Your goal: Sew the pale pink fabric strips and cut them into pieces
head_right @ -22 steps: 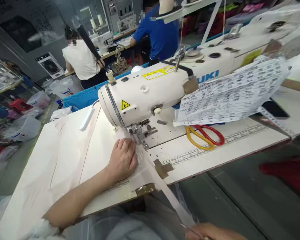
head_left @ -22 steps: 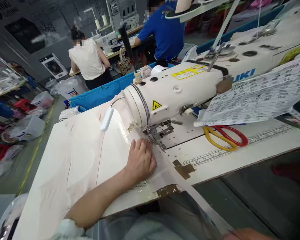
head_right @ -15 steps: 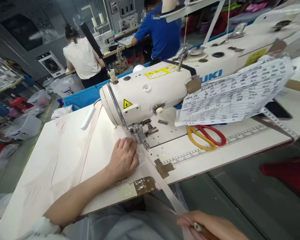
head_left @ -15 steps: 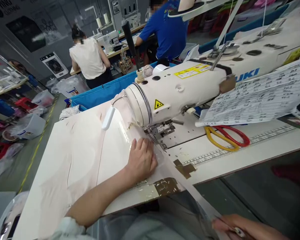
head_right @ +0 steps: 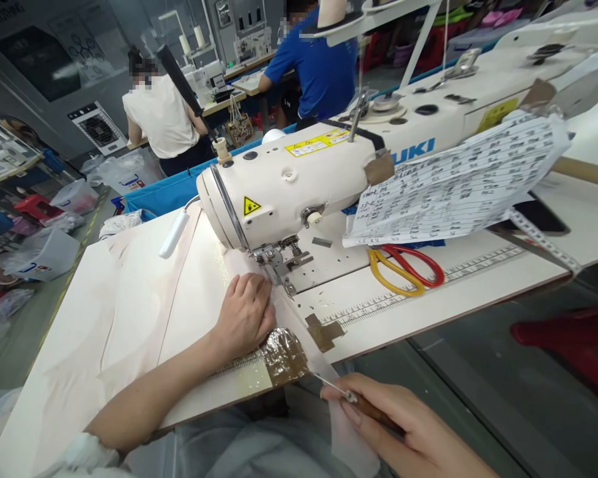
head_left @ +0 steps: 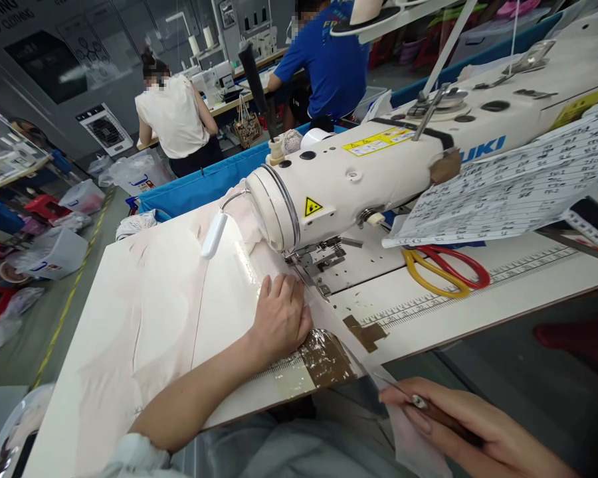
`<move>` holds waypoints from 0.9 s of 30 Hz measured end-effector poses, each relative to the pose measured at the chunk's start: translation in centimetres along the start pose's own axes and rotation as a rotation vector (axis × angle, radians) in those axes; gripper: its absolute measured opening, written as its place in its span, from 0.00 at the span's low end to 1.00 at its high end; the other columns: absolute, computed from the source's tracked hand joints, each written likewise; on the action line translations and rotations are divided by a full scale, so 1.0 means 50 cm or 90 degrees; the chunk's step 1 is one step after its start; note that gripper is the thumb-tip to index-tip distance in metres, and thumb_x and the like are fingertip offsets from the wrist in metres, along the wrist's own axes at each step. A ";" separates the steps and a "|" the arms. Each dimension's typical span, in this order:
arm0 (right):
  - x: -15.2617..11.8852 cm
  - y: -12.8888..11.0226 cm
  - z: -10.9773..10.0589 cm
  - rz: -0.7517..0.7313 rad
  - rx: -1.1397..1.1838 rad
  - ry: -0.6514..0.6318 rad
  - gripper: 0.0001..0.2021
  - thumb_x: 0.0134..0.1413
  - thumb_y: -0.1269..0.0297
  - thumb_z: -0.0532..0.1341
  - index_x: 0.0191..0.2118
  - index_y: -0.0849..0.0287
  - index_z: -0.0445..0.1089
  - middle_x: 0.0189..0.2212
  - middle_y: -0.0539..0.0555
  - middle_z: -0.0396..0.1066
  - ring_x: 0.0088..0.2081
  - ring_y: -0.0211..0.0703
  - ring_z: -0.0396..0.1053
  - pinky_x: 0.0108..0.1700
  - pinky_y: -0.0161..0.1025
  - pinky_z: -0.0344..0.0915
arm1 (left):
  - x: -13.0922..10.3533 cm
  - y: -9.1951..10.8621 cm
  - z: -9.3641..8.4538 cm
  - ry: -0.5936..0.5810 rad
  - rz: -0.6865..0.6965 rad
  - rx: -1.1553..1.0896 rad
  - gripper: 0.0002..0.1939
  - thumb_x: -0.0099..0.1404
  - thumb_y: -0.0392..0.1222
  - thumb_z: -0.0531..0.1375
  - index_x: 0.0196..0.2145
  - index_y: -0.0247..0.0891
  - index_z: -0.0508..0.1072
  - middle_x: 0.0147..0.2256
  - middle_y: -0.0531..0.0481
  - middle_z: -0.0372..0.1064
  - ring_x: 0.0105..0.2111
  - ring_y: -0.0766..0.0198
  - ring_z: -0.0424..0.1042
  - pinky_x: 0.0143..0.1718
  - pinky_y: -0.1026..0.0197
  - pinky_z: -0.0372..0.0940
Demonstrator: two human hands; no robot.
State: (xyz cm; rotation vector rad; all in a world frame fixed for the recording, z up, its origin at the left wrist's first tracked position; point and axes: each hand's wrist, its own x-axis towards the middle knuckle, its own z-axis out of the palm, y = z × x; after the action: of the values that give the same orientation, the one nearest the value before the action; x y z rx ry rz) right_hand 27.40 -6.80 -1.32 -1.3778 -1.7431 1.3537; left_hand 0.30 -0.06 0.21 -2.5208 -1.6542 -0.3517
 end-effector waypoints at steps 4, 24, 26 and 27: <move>0.020 -0.030 0.005 -0.016 -0.022 -0.067 0.20 0.58 0.44 0.60 0.43 0.53 0.79 0.39 0.58 0.79 0.40 0.50 0.77 0.42 0.34 0.74 | 0.001 0.001 -0.001 0.008 0.001 0.005 0.21 0.70 0.42 0.49 0.55 0.29 0.66 0.52 0.37 0.66 0.53 0.48 0.63 0.59 0.40 0.58; 0.033 -0.040 0.111 0.179 0.295 0.012 0.29 0.52 0.38 0.62 0.52 0.55 0.73 0.38 0.55 0.75 0.31 0.46 0.74 0.35 0.40 0.75 | 0.029 -0.017 0.002 -0.034 -0.005 0.106 0.15 0.67 0.26 0.48 0.48 0.30 0.68 0.41 0.40 0.67 0.39 0.56 0.64 0.38 0.56 0.65; 0.015 -0.037 0.132 0.217 0.379 0.012 0.29 0.53 0.39 0.62 0.52 0.55 0.72 0.34 0.52 0.74 0.27 0.43 0.74 0.33 0.38 0.74 | 0.031 -0.019 0.003 -0.022 -0.007 0.104 0.15 0.67 0.25 0.49 0.47 0.31 0.69 0.42 0.40 0.67 0.40 0.56 0.65 0.39 0.55 0.66; 0.009 -0.037 0.139 0.219 0.397 0.015 0.29 0.53 0.39 0.62 0.52 0.56 0.72 0.31 0.51 0.73 0.28 0.43 0.74 0.33 0.38 0.73 | 0.031 -0.020 0.003 -0.017 -0.011 0.097 0.14 0.67 0.26 0.49 0.47 0.31 0.69 0.42 0.40 0.67 0.40 0.55 0.65 0.40 0.54 0.67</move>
State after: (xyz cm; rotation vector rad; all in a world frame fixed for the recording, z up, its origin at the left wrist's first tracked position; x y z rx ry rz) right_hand 20.60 -8.96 -2.18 -1.3379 -0.9508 1.8485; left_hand 0.00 1.73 0.41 -2.4129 -1.6451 -0.1863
